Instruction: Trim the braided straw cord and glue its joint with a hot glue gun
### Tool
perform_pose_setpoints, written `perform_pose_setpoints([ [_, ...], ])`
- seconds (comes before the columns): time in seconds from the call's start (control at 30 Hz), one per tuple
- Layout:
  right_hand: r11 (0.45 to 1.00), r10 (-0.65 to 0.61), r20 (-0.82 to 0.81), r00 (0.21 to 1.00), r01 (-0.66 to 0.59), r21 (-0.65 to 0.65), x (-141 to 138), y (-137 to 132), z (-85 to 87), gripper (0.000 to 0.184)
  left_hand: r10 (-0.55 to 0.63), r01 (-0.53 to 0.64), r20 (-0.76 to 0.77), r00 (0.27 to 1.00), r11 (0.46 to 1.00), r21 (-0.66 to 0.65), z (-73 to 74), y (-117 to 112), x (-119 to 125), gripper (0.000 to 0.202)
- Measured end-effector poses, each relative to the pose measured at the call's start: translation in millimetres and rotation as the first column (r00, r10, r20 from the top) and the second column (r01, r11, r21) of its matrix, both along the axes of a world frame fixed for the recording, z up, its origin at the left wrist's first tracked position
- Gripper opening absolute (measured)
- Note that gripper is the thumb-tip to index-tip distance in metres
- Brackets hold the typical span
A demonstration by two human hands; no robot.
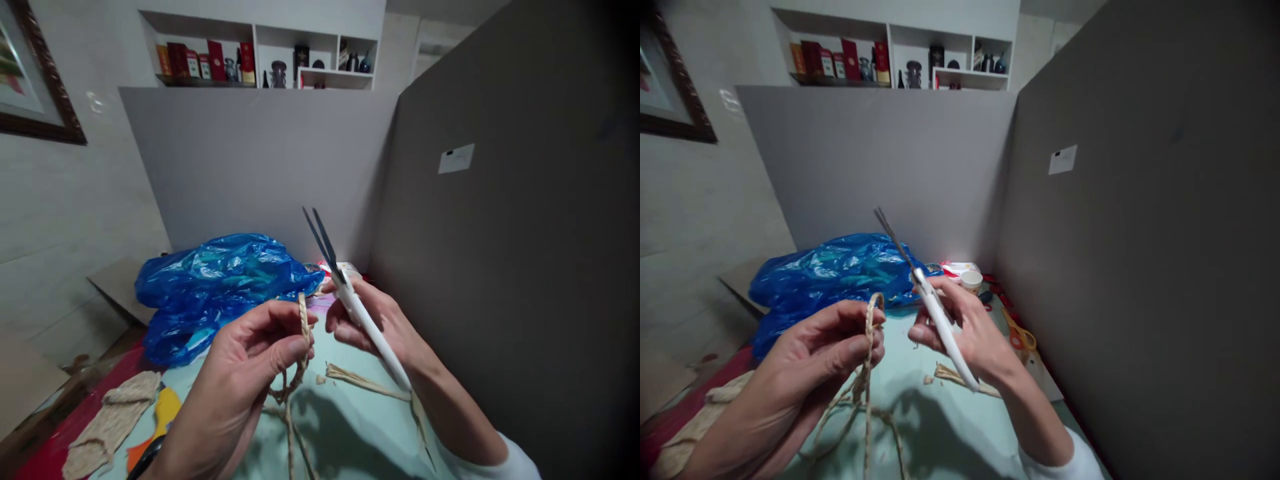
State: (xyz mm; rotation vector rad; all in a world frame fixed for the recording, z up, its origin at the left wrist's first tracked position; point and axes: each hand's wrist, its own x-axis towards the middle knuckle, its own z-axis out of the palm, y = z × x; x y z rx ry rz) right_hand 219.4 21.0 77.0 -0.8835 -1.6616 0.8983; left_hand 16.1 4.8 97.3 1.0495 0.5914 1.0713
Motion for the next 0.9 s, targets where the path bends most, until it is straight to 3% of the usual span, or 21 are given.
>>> perform_pose_setpoints([
  [0.2,0.984,-0.06,0.26,0.964,0.013,0.178,-3.6,-9.1,-2.7,0.045,0.012,-0.003,0.161,0.987,0.999,-0.054,2.4,6.4,-9.5,0.013],
  [0.33,0.929,-0.193,0.353,0.915,0.054,0.366,-10.5,-9.8,-7.7,0.055,0.027,-0.005,0.216,0.976,0.995,-0.101,2.4,6.2,-11.5,0.016],
  [0.53,0.865,-0.269,0.367,0.891,0.056,0.498,-12.0,-9.8,-11.1,0.054,-0.038,0.062,0.329,0.944,0.996,-0.062,-0.1,4.9,-9.4,0.02],
  [0.9,0.81,-0.263,0.337,0.904,0.017,0.587,-10.5,-6.3,-12.2,0.051,-0.114,0.137,0.329,0.937,0.989,-0.046,3.4,4.4,-10.4,0.029],
])
